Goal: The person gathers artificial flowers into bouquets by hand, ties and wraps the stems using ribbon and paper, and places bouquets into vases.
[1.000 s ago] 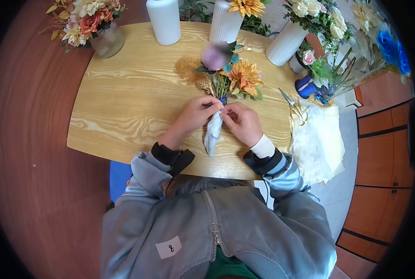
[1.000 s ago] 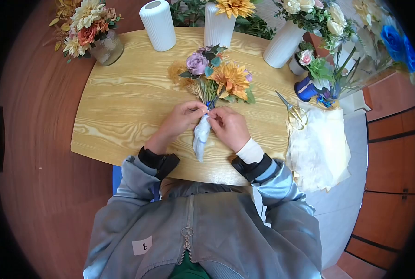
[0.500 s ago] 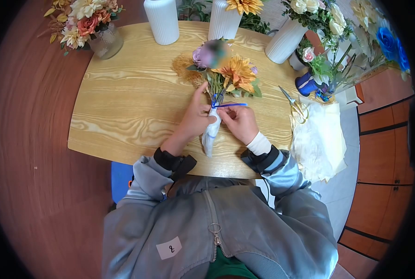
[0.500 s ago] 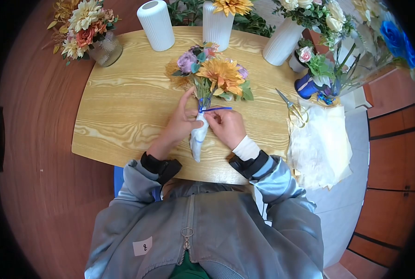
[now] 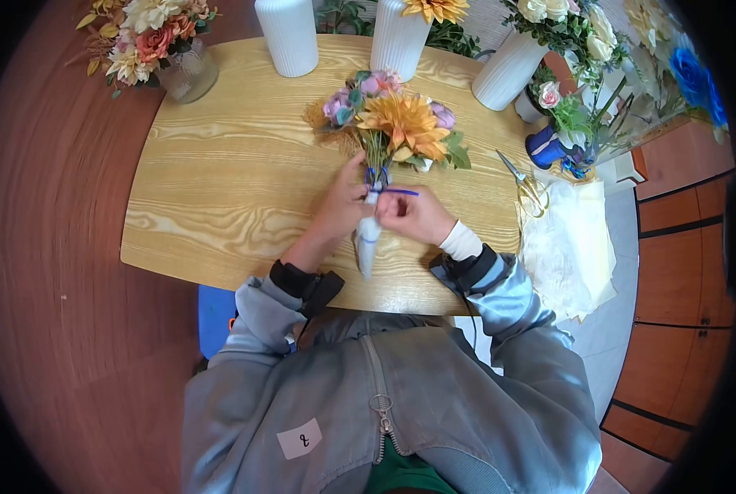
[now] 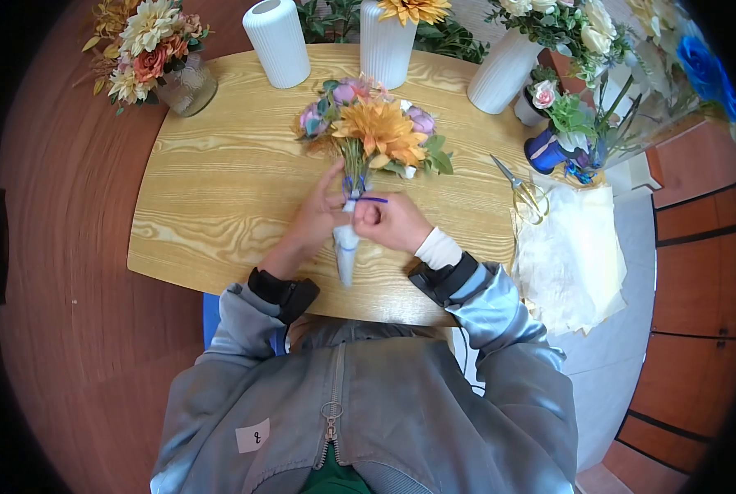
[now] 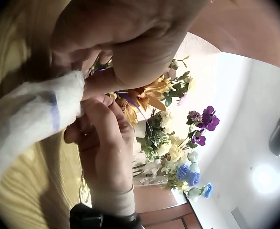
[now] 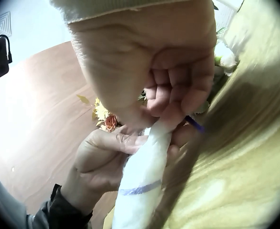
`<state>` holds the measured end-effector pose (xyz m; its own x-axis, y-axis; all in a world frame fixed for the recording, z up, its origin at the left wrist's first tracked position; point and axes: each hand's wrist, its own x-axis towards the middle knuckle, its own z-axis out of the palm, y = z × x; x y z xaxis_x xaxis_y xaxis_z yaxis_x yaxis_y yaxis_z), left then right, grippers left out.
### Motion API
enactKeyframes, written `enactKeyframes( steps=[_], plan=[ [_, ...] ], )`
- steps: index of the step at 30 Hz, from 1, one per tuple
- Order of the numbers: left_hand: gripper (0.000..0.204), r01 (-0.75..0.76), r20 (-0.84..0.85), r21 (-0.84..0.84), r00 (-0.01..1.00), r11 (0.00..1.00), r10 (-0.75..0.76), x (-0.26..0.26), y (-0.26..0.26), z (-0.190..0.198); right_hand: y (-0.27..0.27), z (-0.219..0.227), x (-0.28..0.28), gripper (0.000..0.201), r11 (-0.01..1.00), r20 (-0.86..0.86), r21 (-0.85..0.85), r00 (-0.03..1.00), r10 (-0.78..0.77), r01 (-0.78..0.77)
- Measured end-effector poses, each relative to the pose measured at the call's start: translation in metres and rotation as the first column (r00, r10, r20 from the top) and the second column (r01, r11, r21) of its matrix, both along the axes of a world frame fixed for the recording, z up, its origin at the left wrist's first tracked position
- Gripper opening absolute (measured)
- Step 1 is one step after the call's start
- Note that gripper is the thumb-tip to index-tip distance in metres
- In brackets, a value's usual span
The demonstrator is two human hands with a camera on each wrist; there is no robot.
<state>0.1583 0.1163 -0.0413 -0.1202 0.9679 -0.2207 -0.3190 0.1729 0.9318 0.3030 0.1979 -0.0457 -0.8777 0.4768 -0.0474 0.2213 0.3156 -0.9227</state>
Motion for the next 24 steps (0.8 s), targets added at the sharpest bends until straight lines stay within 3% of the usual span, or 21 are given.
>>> enactKeyframes(
  steps=[1, 3, 4, 7, 9, 11, 12, 13, 15, 17, 18, 20, 22, 23, 24],
  plan=[
    [0.083, -0.001, 0.000, 0.001, 1.000, 1.000, 0.001, -0.002, 0.001, -0.001, -0.001, -0.004, 0.003, 0.006, 1.000, 0.000, 0.001, 1.000, 0.001, -0.001],
    [0.075, -0.054, 0.017, -0.038, 0.998, 0.998, 0.054, -0.006, 0.004, 0.000, -0.006, 0.006, 0.002, 0.007, 0.976, -0.156, 0.137, 0.977, -0.147, 0.168],
    [0.075, -0.058, 0.017, -0.038, 0.998, 0.998, 0.058, -0.007, 0.004, -0.003, -0.005, 0.001, -0.001, 0.009, 0.959, -0.191, 0.040, 0.944, -0.270, 0.282],
    [0.069, -0.021, -0.026, 0.012, 0.999, 1.000, 0.022, 0.000, 0.004, -0.008, -0.003, 0.021, -0.007, 0.014, 0.918, -0.243, 0.146, 0.913, -0.329, 0.369],
    [0.067, -0.100, -0.195, 0.062, 0.975, 0.993, 0.110, 0.010, 0.001, -0.002, -0.004, 0.020, -0.007, 0.021, 0.942, -0.211, 0.134, 0.937, -0.277, 0.308],
    [0.059, -0.124, -0.166, 0.099, 0.976, 0.987, 0.139, 0.014, 0.001, -0.007, -0.002, 0.012, -0.008, 0.024, 0.907, -0.263, 0.312, 0.943, -0.202, 0.281],
    [0.052, -0.150, -0.137, 0.136, 0.976, 0.979, 0.169, 0.014, 0.001, -0.008, -0.003, 0.007, -0.010, 0.022, 0.958, -0.296, -0.106, 0.911, -0.286, 0.267],
    [0.052, -0.156, -0.135, 0.133, 0.975, 0.979, 0.174, 0.012, -0.001, -0.008, 0.000, 0.005, -0.009, 0.022, 0.959, -0.292, -0.108, 0.914, -0.282, 0.261],
    [0.029, 0.072, 0.149, -0.142, 0.988, 0.987, -0.051, 0.004, -0.005, 0.016, 0.004, 0.012, -0.008, 0.020, 0.876, -0.233, -0.398, 0.894, -0.383, 0.271],
    [0.022, 0.149, 0.227, -0.182, 0.968, 0.972, -0.106, -0.003, -0.005, 0.006, 0.001, 0.020, -0.004, 0.020, 0.877, -0.215, -0.387, 0.898, -0.384, 0.283],
    [0.020, 0.225, 0.307, -0.218, 0.939, 0.950, -0.153, -0.003, -0.004, 0.002, 0.000, 0.021, -0.002, 0.021, 0.894, -0.194, -0.342, 0.910, -0.368, 0.289],
    [0.018, 0.211, 0.266, -0.222, 0.952, 0.952, -0.149, 0.000, -0.003, -0.003, -0.002, 0.023, -0.001, 0.022, 0.909, -0.169, -0.294, 0.920, -0.355, 0.297],
    [0.017, 0.190, 0.222, -0.227, 0.965, 0.955, -0.139, 0.006, -0.003, -0.005, -0.006, 0.025, -0.004, 0.024, 0.930, -0.182, 0.005, 0.915, -0.360, 0.367],
    [0.017, 0.122, -0.058, -0.154, 0.989, 0.980, -0.133, 0.012, -0.003, -0.009, -0.016, 0.036, -0.009, 0.025, 0.922, -0.212, 0.119, 0.916, -0.340, 0.369],
    [0.016, 0.080, -0.332, -0.063, 0.938, 0.995, -0.097, 0.018, -0.001, -0.014, -0.019, 0.039, -0.014, 0.025, 0.912, -0.253, 0.277, 0.939, -0.234, 0.302]
  ],
)
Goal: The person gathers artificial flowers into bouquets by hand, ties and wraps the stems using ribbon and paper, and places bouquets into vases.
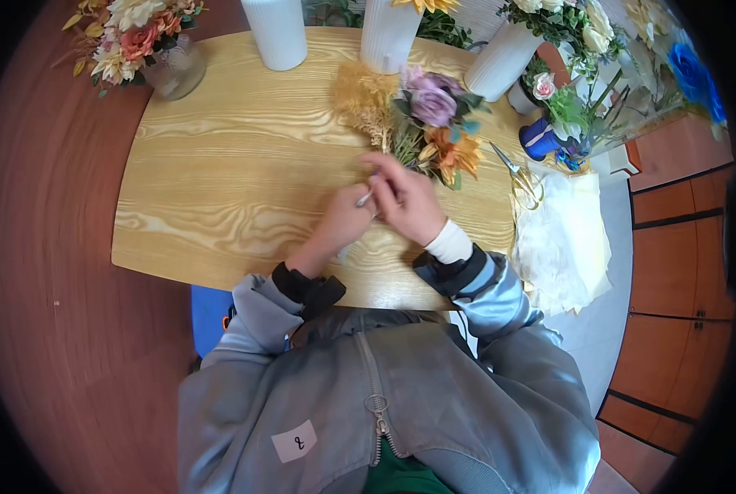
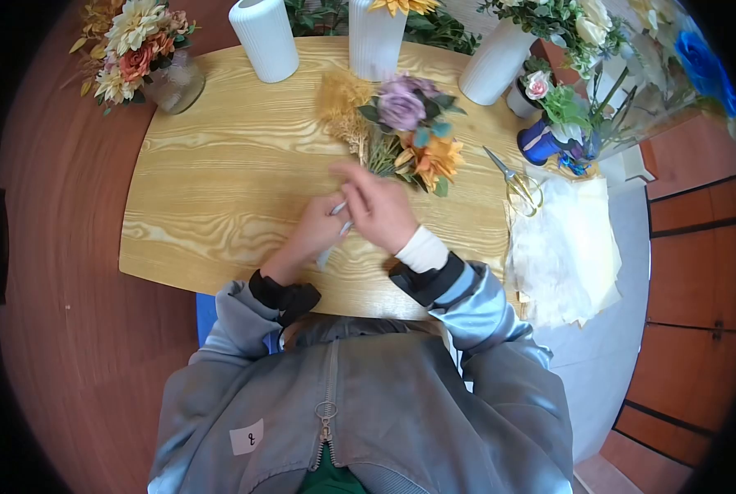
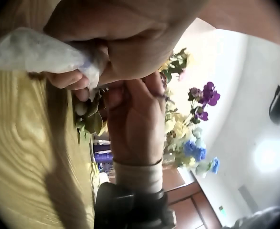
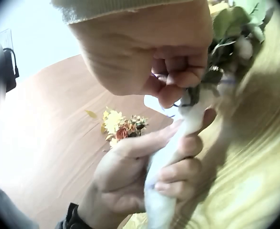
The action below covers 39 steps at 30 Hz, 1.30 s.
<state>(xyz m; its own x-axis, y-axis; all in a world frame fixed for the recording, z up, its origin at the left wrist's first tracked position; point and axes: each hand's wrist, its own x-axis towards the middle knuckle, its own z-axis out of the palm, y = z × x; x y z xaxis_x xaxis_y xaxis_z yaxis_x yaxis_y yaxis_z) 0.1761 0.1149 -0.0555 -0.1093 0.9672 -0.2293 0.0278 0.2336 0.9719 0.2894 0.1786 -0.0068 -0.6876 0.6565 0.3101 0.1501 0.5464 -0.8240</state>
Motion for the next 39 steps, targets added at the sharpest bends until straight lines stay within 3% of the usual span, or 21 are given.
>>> enactKeyframes(
  steps=[1, 2, 3, 4, 5, 6, 7, 8, 9, 11, 13, 15, 16, 18, 27, 31, 34, 36, 37, 39],
  plan=[
    [0.016, 0.006, 0.001, 0.000, 1.000, 1.000, -0.006, 0.004, 0.003, -0.010, -0.001, 0.001, -0.002, 0.024, 0.983, 0.014, 0.169, 0.997, 0.071, -0.072],
    [0.016, -0.033, -0.034, 0.173, 0.999, 0.984, 0.039, 0.006, 0.007, -0.014, 0.002, -0.002, -0.002, 0.024, 0.983, 0.013, 0.169, 0.998, 0.069, -0.070],
    [0.016, -0.066, -0.060, 0.340, 0.994, 0.938, 0.092, 0.006, 0.008, -0.019, 0.005, -0.009, -0.003, 0.025, 0.950, -0.013, 0.292, 0.993, 0.121, -0.112],
    [0.016, -0.067, -0.063, 0.339, 0.994, 0.938, 0.094, 0.004, 0.006, -0.023, 0.006, -0.013, -0.003, 0.025, 0.899, -0.034, 0.412, 0.984, 0.176, -0.147],
    [0.016, -0.078, -0.012, 0.189, 0.997, 0.979, 0.082, 0.001, 0.003, -0.013, 0.007, -0.011, 0.002, 0.025, 0.899, -0.034, 0.412, 0.983, 0.178, -0.149],
    [0.015, -0.079, 0.042, 0.035, 0.996, 0.996, 0.078, 0.000, 0.001, -0.005, 0.007, -0.008, 0.011, 0.025, 0.996, -0.102, 0.020, 0.991, 0.090, -0.089],
    [0.015, -0.083, 0.044, 0.035, 0.996, 0.996, 0.081, -0.001, 0.001, -0.001, 0.007, -0.006, 0.015, 0.025, 0.926, -0.126, -0.377, 0.992, -0.017, -0.032],
    [0.015, -0.091, 0.125, -0.023, 0.988, 0.996, 0.094, -0.002, 0.002, 0.003, 0.010, -0.010, 0.013, 0.027, 0.889, -0.377, -0.446, 0.923, -0.078, -0.107],
    [0.015, -0.094, 0.204, -0.081, 0.973, 0.992, 0.109, -0.003, 0.002, 0.004, 0.011, -0.011, 0.015, 0.027, 0.889, -0.376, -0.445, 0.924, -0.074, -0.110],
    [0.015, -0.113, 0.239, -0.089, 0.962, 0.990, 0.131, -0.003, 0.002, 0.004, 0.009, -0.011, 0.026, 0.030, 0.966, -0.221, -0.256, 0.971, -0.095, 0.037],
    [0.015, -0.121, 0.274, -0.099, 0.951, 0.988, 0.144, -0.002, 0.002, 0.003, 0.008, -0.017, 0.029, 0.029, 0.941, -0.194, -0.329, 0.969, -0.154, 0.084],
    [0.017, -0.075, 0.306, -0.085, 0.947, 0.994, 0.098, -0.003, 0.003, 0.003, 0.010, -0.024, 0.030, 0.022, 0.955, -0.114, -0.221, 0.967, -0.226, 0.197],
    [0.017, -0.073, 0.305, -0.086, 0.947, 0.994, 0.096, -0.002, 0.003, 0.002, 0.010, -0.025, 0.031, 0.022, 0.955, -0.114, -0.221, 0.967, -0.229, 0.200],
    [0.015, -0.074, 0.275, -0.055, 0.957, 0.996, 0.087, 0.001, 0.003, 0.002, 0.006, -0.017, 0.026, 0.014, 0.986, 0.043, 0.005, 0.985, -0.167, 0.166],
    [0.014, -0.127, 0.031, 0.032, 0.992, 0.991, 0.126, 0.009, 0.000, 0.008, 0.004, -0.014, 0.016, 0.012, 0.917, 0.117, 0.370, 0.972, -0.203, 0.147],
    [0.014, -0.097, -0.048, 0.065, 0.994, 0.993, 0.100, 0.009, 0.001, 0.007, 0.008, -0.012, 0.015, 0.009, 0.946, 0.227, 0.290, 0.950, -0.216, 0.146],
    [0.015, -0.100, -0.147, 0.039, 0.984, 0.994, 0.105, 0.007, 0.003, 0.004, 0.017, -0.010, 0.016, 0.011, 0.976, 0.292, 0.215, 0.952, -0.089, 0.026],
    [0.019, -0.096, 0.118, -0.043, 0.988, 0.994, 0.100, 0.005, 0.004, 0.005, 0.023, -0.010, 0.021, 0.013, 0.971, 0.325, 0.204, 0.944, 0.052, -0.124],
    [0.019, -0.101, 0.117, -0.042, 0.988, 0.994, 0.105, 0.003, 0.004, 0.007, 0.026, -0.011, 0.024, 0.013, 0.970, 0.324, 0.205, 0.944, 0.057, -0.129],
    [0.027, -0.028, 0.411, -0.058, 0.910, 0.998, 0.049, -0.001, 0.004, 0.018, 0.031, -0.010, 0.030, 0.013, 0.960, 0.312, 0.184, 0.939, 0.147, -0.212]
  ],
)
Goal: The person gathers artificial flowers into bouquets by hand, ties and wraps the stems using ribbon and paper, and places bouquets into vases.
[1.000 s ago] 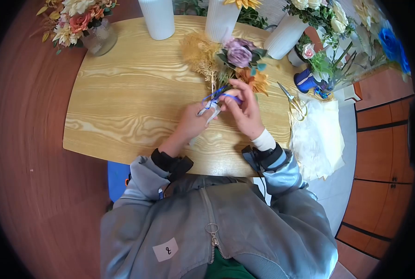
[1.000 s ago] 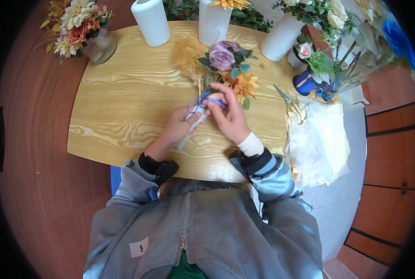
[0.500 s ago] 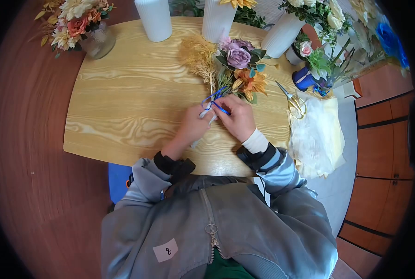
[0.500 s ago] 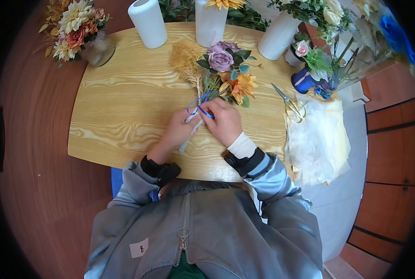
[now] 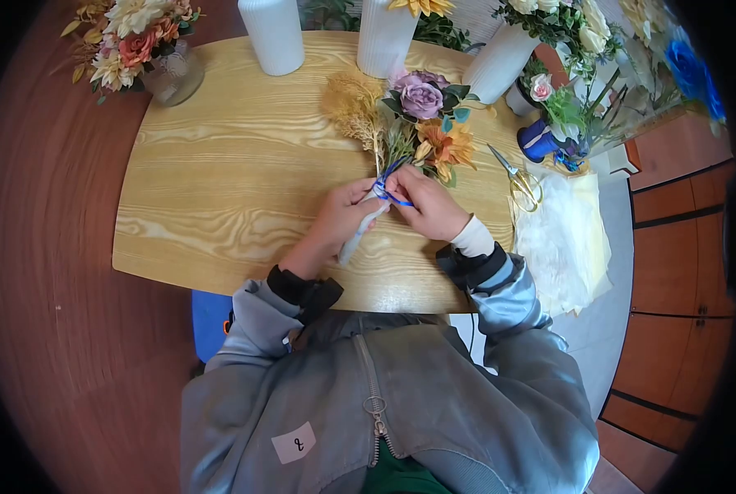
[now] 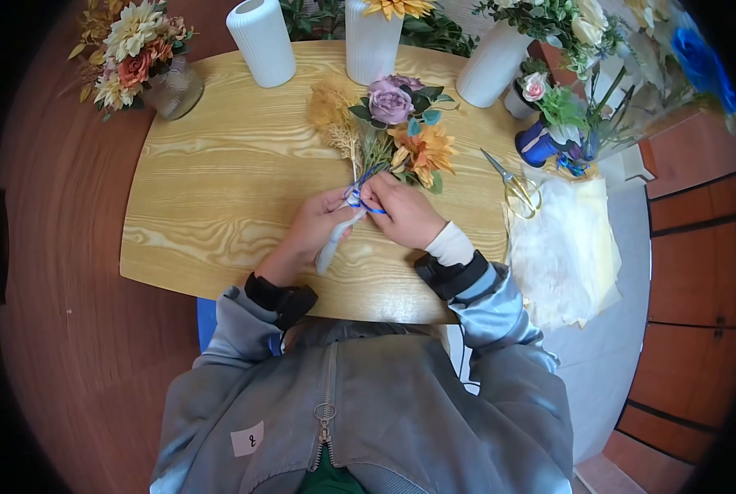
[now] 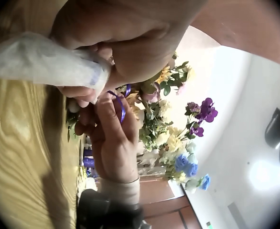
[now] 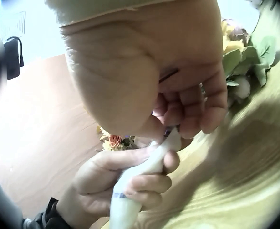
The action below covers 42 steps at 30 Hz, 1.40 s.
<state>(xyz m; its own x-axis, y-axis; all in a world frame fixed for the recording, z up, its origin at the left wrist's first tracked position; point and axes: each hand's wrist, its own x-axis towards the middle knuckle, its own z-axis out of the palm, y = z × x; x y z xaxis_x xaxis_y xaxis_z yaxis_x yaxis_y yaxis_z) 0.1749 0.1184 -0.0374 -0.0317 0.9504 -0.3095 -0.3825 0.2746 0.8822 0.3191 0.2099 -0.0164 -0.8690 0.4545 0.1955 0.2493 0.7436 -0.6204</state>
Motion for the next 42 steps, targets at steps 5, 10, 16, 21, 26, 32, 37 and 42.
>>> enactKeyframes(
  steps=[5, 10, 16, 21, 26, 32, 37, 42],
  plan=[
    [0.031, 0.048, 0.178, 0.004, 0.983, 0.999, -0.048, -0.003, 0.002, -0.002, -0.004, -0.004, 0.007, 0.013, 0.995, -0.117, -0.104, 0.993, -0.011, -0.002],
    [0.032, -0.019, 0.119, -0.090, 0.992, 0.996, 0.030, 0.000, 0.003, 0.000, -0.013, -0.005, 0.007, 0.014, 0.962, -0.168, -0.238, 0.970, -0.178, 0.136],
    [0.034, -0.018, -0.168, 0.036, 0.986, 0.999, 0.023, 0.008, 0.002, -0.003, -0.020, -0.002, -0.004, 0.013, 0.934, -0.157, -0.205, 0.932, -0.328, 0.294],
    [0.018, -0.219, -0.416, 0.207, 0.862, 0.954, 0.288, 0.018, 0.001, -0.019, -0.020, -0.002, -0.006, 0.011, 0.950, -0.135, -0.098, 0.941, -0.309, 0.298],
    [0.012, -0.223, -0.330, 0.210, 0.900, 0.952, 0.284, 0.004, 0.006, -0.042, -0.015, -0.010, -0.007, 0.010, 0.964, -0.084, -0.025, 0.960, -0.267, 0.266],
    [0.012, -0.075, -0.515, 0.306, 0.825, 0.949, 0.231, -0.008, 0.010, -0.049, -0.012, -0.018, -0.004, 0.010, 0.946, -0.058, -0.238, 0.969, -0.240, 0.220],
    [0.013, 0.088, -0.607, 0.309, 0.785, 0.947, 0.125, -0.021, 0.014, -0.036, -0.011, -0.025, -0.003, 0.012, 0.883, -0.081, -0.433, 0.968, -0.237, 0.180],
    [0.011, 0.258, -0.265, 0.040, 0.934, 0.965, -0.239, -0.037, 0.020, -0.026, -0.014, -0.024, -0.002, 0.016, 0.891, -0.112, -0.435, 0.974, -0.195, 0.129]
  ],
)
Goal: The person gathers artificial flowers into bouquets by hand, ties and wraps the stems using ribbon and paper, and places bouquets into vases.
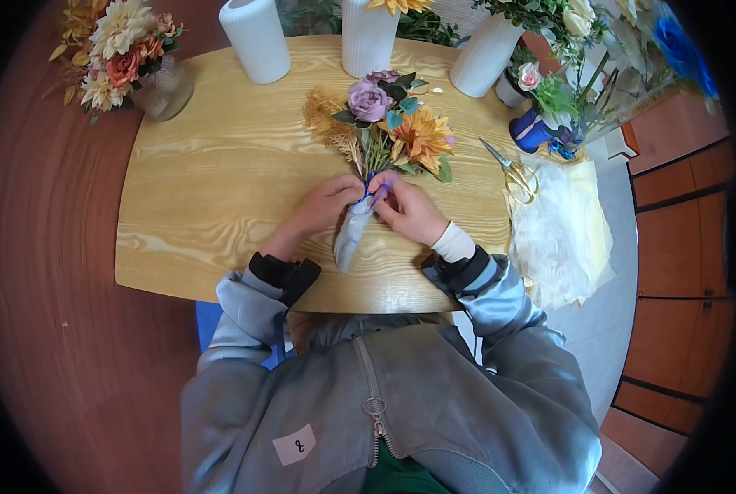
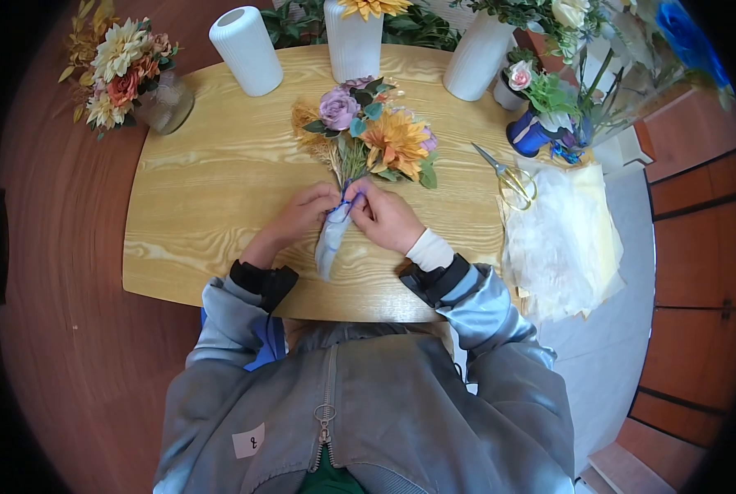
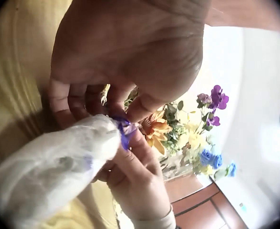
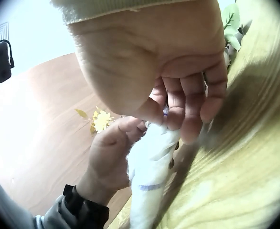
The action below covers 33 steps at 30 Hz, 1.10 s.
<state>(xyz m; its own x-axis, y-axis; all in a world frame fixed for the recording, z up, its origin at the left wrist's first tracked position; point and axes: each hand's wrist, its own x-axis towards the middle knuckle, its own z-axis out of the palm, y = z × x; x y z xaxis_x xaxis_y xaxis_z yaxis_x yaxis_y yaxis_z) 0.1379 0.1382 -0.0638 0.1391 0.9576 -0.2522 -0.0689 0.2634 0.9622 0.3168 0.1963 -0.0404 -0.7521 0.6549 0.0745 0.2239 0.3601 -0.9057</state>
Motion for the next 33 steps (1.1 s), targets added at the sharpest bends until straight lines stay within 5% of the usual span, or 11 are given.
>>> enactKeyframes(
  steps=[7, 12, 16, 17, 19, 21, 25, 27, 31, 33],
  plan=[
    [0.014, -0.021, 0.231, -0.090, 0.972, 0.996, 0.041, -0.009, -0.009, 0.015, 0.000, 0.002, -0.002, 0.019, 0.999, 0.081, 0.052, 0.997, 0.002, -0.006],
    [0.012, 0.012, -0.203, 0.209, 0.979, 0.978, 0.032, -0.001, -0.012, 0.014, -0.001, 0.004, -0.004, 0.016, 0.997, 0.077, 0.070, 0.997, -0.023, 0.018],
    [0.010, 0.164, -0.437, 0.134, 0.895, 0.977, -0.091, -0.006, -0.010, 0.021, 0.001, 0.001, -0.003, 0.009, 0.998, 0.065, 0.060, 0.998, 0.017, -0.021],
    [0.013, 0.122, -0.279, 0.091, 0.956, 0.988, -0.092, -0.007, -0.011, 0.028, 0.001, 0.000, -0.002, 0.009, 0.998, 0.065, 0.063, 0.998, 0.015, -0.019],
    [0.017, 0.088, -0.113, 0.042, 0.990, 0.995, -0.083, -0.015, -0.012, 0.028, 0.002, -0.002, -0.002, 0.009, 0.934, -0.089, -0.352, 0.995, 0.038, -0.067],
    [0.022, -0.043, 0.493, 0.016, 0.869, 0.999, 0.029, -0.027, -0.014, 0.021, 0.004, 0.001, 0.000, 0.008, 0.895, -0.156, -0.433, 0.987, 0.037, -0.102],
    [0.024, -0.207, 0.603, -0.118, 0.762, 0.971, 0.236, -0.023, -0.015, 0.016, 0.006, 0.013, 0.008, 0.009, 0.756, -0.331, -0.601, 0.942, 0.059, -0.259],
    [0.023, -0.223, 0.198, -0.190, 0.945, 0.956, 0.259, -0.020, -0.014, 0.016, 0.004, 0.013, 0.013, 0.008, 0.783, -0.356, -0.568, 0.933, 0.044, -0.254],
    [0.043, -0.215, 0.022, -0.148, 0.975, 0.965, 0.221, 0.008, -0.023, 0.031, 0.006, 0.015, 0.024, 0.007, 0.894, -0.525, -0.414, 0.847, -0.081, -0.171],
    [0.071, 0.027, -0.191, 0.000, 0.981, 1.000, -0.026, 0.020, -0.028, 0.034, -0.001, 0.019, 0.023, 0.007, 0.919, -0.428, -0.365, 0.904, -0.025, -0.147]
  ],
)
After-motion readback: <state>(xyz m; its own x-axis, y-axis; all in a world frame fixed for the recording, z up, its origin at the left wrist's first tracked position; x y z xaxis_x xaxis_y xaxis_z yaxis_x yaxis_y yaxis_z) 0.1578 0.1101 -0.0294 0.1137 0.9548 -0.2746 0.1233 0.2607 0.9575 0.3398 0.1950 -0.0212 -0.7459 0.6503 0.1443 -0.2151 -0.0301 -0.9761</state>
